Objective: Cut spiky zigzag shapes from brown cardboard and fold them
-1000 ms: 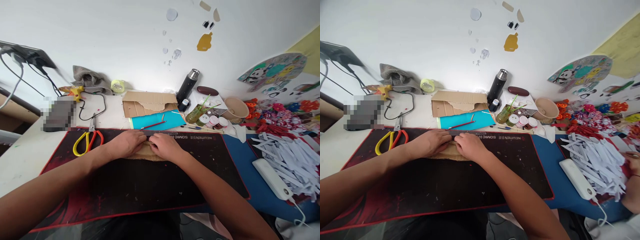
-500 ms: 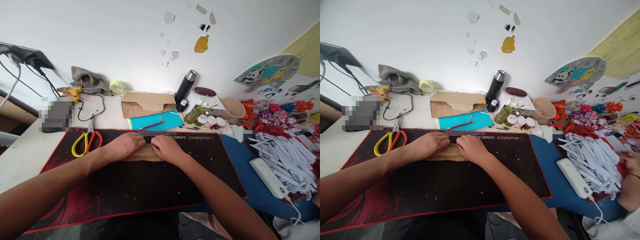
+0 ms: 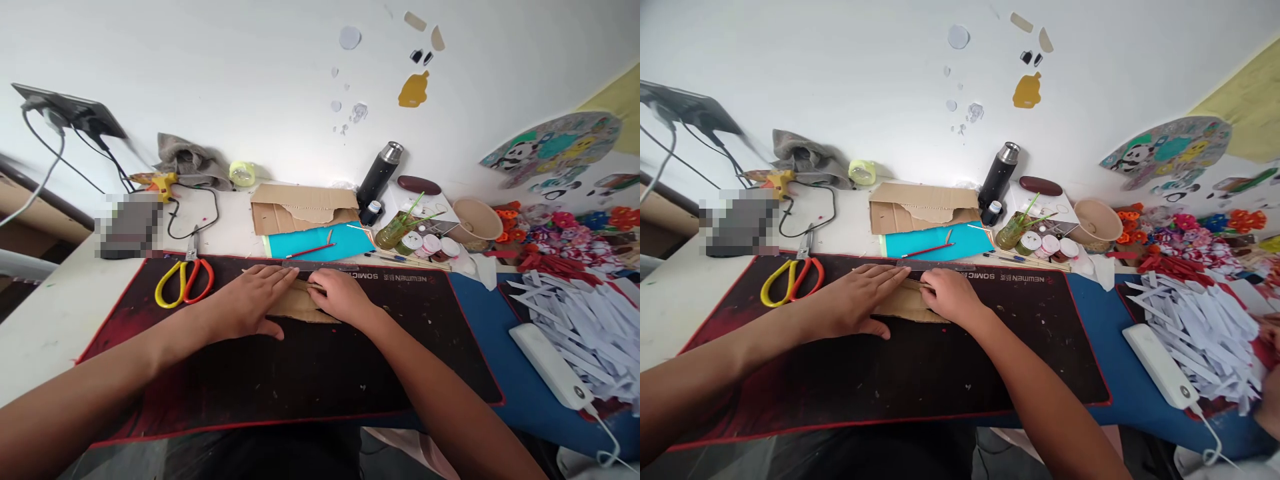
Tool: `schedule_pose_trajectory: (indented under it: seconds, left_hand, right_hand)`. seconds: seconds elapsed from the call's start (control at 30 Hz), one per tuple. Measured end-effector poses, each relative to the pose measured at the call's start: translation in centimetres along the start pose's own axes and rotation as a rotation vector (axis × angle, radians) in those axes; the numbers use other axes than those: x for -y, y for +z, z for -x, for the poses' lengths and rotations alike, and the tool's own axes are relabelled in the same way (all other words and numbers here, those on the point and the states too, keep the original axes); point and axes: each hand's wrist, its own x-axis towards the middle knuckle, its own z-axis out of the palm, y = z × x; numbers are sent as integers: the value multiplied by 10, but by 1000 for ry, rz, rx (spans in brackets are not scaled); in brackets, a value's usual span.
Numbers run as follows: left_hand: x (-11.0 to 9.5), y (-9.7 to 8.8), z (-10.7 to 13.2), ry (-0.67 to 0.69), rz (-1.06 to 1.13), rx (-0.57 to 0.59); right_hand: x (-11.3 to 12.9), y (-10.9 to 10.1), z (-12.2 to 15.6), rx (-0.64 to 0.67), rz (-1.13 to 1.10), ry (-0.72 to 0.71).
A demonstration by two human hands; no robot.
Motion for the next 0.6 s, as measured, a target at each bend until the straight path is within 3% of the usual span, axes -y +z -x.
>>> schedule_pose_trajectory:
  seconds: [0.13, 0.33, 0.47, 0.6]
  left_hand:
    - [4, 5, -6, -22, 30, -53]
    - [13, -1, -14, 37, 164, -112]
    - [13, -7, -18, 36, 228, -97]
    - [13, -8, -19, 41, 265, -109]
  right_hand:
    - [-2, -3, 4, 5, -96, -5]
    - [-8, -23, 19, 88, -295, 67]
    - [-1, -27, 26, 134, -225, 31]
    - [7, -21, 29, 90, -161, 34]
